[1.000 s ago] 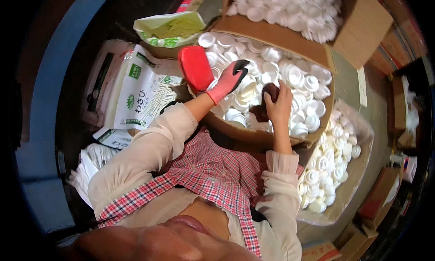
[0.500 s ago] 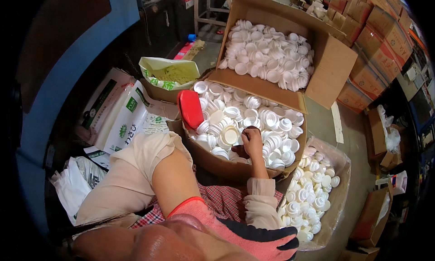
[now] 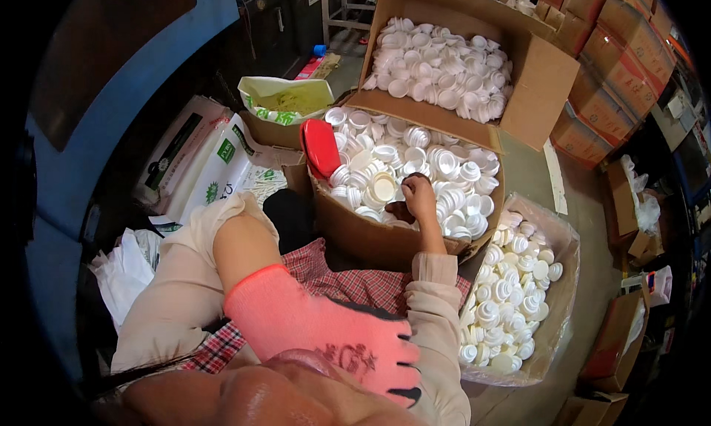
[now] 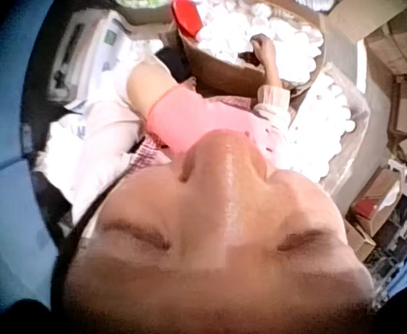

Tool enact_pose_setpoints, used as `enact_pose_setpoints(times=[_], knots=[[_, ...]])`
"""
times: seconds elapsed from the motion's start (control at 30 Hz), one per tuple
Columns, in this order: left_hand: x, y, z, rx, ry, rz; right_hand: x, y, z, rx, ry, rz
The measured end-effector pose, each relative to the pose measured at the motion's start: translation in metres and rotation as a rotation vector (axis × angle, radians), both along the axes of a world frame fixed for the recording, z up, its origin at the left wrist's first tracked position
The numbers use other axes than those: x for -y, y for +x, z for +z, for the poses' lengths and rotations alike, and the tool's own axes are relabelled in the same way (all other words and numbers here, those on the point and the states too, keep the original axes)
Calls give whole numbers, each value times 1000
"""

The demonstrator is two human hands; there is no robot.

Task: The person sits on the floor and repeatedly picks up white plastic container halves, wipes them with a cloth, and snaps them together. They place the assembled containers into a cardboard box and occasionally operate a nearby machine control panel.

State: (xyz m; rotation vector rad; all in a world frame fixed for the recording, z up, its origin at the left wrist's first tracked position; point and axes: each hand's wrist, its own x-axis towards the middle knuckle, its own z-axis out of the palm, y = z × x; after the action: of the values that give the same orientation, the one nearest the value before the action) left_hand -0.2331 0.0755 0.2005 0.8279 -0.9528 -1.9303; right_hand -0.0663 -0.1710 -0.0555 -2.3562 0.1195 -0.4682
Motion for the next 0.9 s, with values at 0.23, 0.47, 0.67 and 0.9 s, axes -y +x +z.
enact_pose_setpoints(times=[0.23, 0.47, 0.67, 0.9], knots=[[-13, 91, -13, 1505, -812, 175, 8, 4, -19, -24, -27, -32], [-15, 254, -198, 1482, -51, 895, -11, 26, -39, -12, 8, -32], [4, 328, -248, 179, 37, 1357, -28, 54, -67, 38, -223, -48], [22, 324, -279, 209, 131, 1321, -3, 76, -74, 27, -307, -37]])
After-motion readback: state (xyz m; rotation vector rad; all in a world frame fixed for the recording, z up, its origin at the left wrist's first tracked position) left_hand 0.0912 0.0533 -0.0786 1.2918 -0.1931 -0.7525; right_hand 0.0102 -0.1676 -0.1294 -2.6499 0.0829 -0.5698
